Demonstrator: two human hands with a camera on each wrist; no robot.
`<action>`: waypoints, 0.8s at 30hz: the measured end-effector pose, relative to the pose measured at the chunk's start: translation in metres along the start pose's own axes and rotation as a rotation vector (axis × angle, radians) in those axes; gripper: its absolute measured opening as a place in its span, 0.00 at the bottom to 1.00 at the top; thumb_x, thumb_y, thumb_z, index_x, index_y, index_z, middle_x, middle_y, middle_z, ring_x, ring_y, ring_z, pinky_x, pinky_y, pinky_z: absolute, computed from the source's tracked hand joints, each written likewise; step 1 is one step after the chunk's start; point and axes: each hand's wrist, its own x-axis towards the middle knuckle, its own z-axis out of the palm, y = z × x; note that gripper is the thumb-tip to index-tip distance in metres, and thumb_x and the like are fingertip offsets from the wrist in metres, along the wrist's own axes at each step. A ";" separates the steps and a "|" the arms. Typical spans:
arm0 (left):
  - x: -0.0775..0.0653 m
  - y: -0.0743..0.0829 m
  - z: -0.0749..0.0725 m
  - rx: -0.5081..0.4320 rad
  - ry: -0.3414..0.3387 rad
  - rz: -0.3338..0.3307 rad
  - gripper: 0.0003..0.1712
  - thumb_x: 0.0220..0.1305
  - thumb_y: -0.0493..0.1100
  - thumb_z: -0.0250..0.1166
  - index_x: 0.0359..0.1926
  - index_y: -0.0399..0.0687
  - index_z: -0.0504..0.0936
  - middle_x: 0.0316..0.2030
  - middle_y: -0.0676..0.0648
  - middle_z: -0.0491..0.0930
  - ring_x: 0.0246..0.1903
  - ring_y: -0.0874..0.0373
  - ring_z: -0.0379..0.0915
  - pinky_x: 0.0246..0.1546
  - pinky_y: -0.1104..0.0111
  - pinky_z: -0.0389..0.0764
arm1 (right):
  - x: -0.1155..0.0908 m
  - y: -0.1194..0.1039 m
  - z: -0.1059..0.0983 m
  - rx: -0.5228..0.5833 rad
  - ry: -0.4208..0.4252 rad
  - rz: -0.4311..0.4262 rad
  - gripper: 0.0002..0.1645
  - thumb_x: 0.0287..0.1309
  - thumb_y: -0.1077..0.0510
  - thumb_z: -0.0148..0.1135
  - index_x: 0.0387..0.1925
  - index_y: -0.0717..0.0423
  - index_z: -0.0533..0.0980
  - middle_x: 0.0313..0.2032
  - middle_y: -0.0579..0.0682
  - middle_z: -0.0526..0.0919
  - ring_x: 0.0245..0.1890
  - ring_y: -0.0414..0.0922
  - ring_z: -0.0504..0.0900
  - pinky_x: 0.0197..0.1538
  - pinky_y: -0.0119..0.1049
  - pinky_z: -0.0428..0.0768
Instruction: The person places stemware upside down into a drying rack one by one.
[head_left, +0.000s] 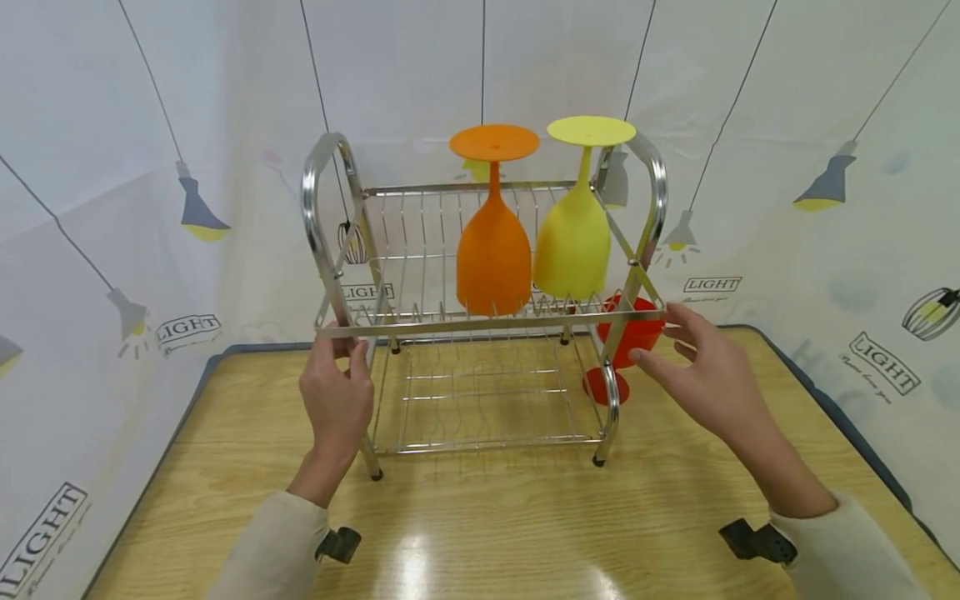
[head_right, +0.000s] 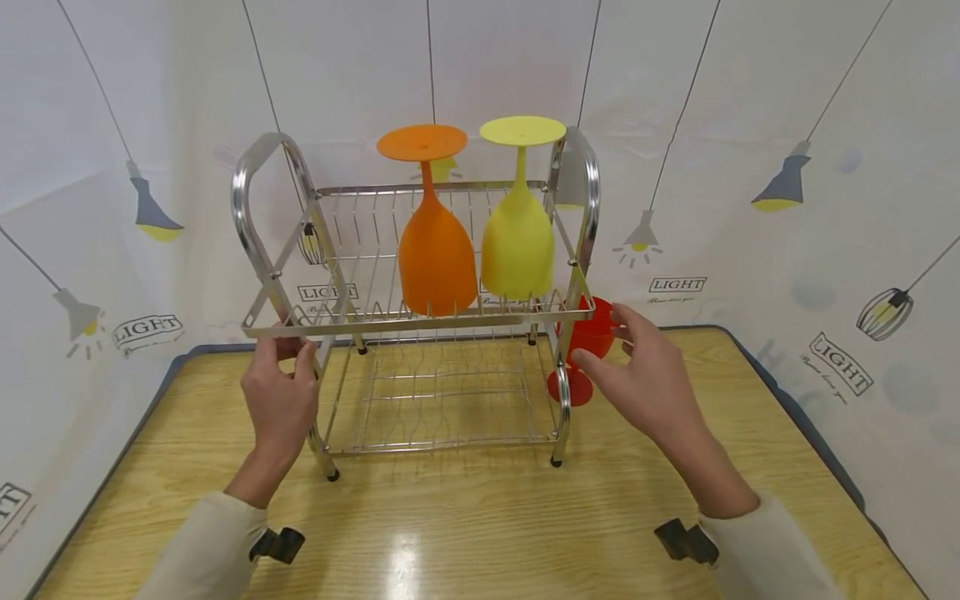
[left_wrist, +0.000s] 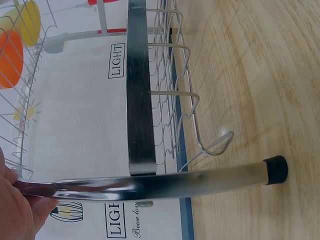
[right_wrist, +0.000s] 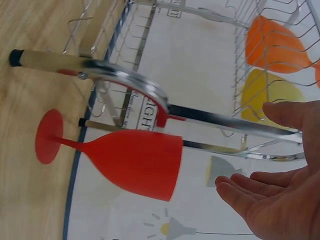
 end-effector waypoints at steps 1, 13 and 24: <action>0.000 0.000 0.000 0.000 0.000 -0.002 0.13 0.57 0.33 0.61 0.44 0.38 0.73 0.31 0.45 0.76 0.31 0.59 0.74 0.22 0.74 0.78 | 0.001 0.003 0.001 -0.005 0.000 0.008 0.47 0.52 0.38 0.59 0.65 0.59 0.56 0.57 0.63 0.67 0.54 0.61 0.68 0.52 0.56 0.70; 0.000 -0.001 0.001 -0.001 0.007 0.013 0.13 0.57 0.32 0.61 0.44 0.38 0.73 0.31 0.45 0.76 0.31 0.59 0.74 0.22 0.72 0.79 | 0.013 0.034 0.013 -0.044 0.008 0.085 0.49 0.53 0.40 0.58 0.66 0.62 0.52 0.58 0.66 0.64 0.53 0.65 0.67 0.49 0.60 0.70; -0.001 -0.003 0.001 0.016 -0.004 0.026 0.13 0.59 0.34 0.60 0.45 0.38 0.72 0.32 0.44 0.76 0.31 0.60 0.74 0.22 0.75 0.78 | 0.025 0.055 0.026 -0.079 0.018 0.116 0.56 0.51 0.38 0.58 0.67 0.66 0.45 0.60 0.69 0.59 0.53 0.66 0.64 0.45 0.63 0.71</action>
